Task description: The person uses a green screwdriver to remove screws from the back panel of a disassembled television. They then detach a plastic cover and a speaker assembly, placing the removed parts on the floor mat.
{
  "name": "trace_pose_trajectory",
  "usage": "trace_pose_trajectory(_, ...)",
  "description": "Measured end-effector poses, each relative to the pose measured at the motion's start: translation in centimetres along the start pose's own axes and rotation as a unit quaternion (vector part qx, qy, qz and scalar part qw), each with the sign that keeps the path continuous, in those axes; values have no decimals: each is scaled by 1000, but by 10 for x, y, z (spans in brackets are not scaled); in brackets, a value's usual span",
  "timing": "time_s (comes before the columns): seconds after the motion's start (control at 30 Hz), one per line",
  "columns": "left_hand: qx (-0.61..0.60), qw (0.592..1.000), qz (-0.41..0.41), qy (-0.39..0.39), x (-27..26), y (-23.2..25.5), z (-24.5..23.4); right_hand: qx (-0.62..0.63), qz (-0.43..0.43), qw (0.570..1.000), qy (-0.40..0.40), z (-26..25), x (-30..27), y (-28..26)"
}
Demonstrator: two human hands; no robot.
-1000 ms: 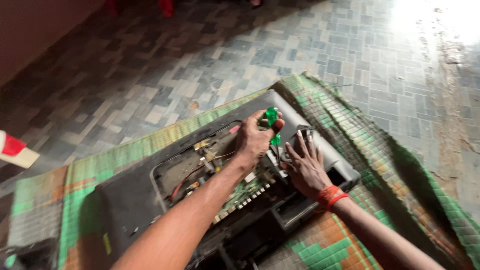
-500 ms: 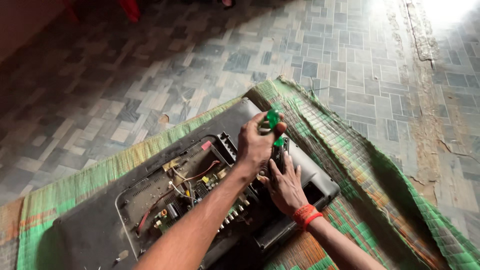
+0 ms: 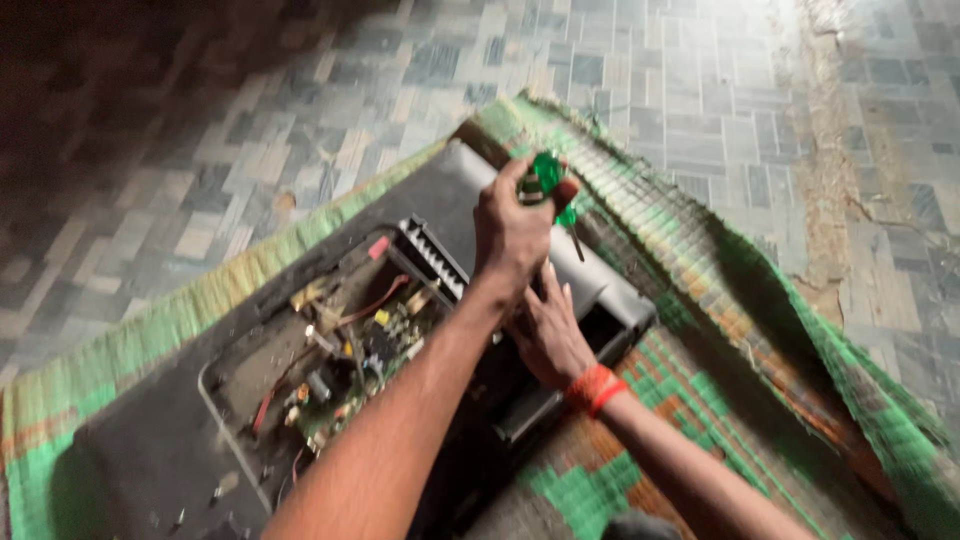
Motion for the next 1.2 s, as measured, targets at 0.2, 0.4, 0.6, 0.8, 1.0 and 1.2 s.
trace_pose_trajectory(0.2, -41, 998, -7, -38, -3, 24, 20, 56, -59, 996, 48, -14, -1, -2)
trace_pose_trajectory(0.4, -31, 997, 43, -59, -1, 22, 63, 112, -104, 985, 73, -17, -15, 19)
trace_pose_trajectory(0.6, -33, 992, 37, -119, -12, 23, 94, 79, -124, 988, 51, -15, -18, 27)
trace_pose_trajectory(0.8, 14, 993, 68, -95, -6, 21, 105, 37, -161, 986, 21, -22, -19, 28)
trace_pose_trajectory(1.0, -46, 993, 58, -91, 17, 17, 104, 72, -129, 989, 29, -35, -12, 22)
trace_pose_trajectory(1.2, -44, 995, 63, -59, 40, 12, 84, 108, -70, 992, 6, -57, 4, 12)
Point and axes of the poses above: each hand's wrist, its own x-axis towards the middle knuckle, its own z-axis out of the palm, y = z × x, the point moved 4 cm from there along x, towards the middle knuckle, and after that the axes turned 4 degrees about x, right-handed, at the moved point
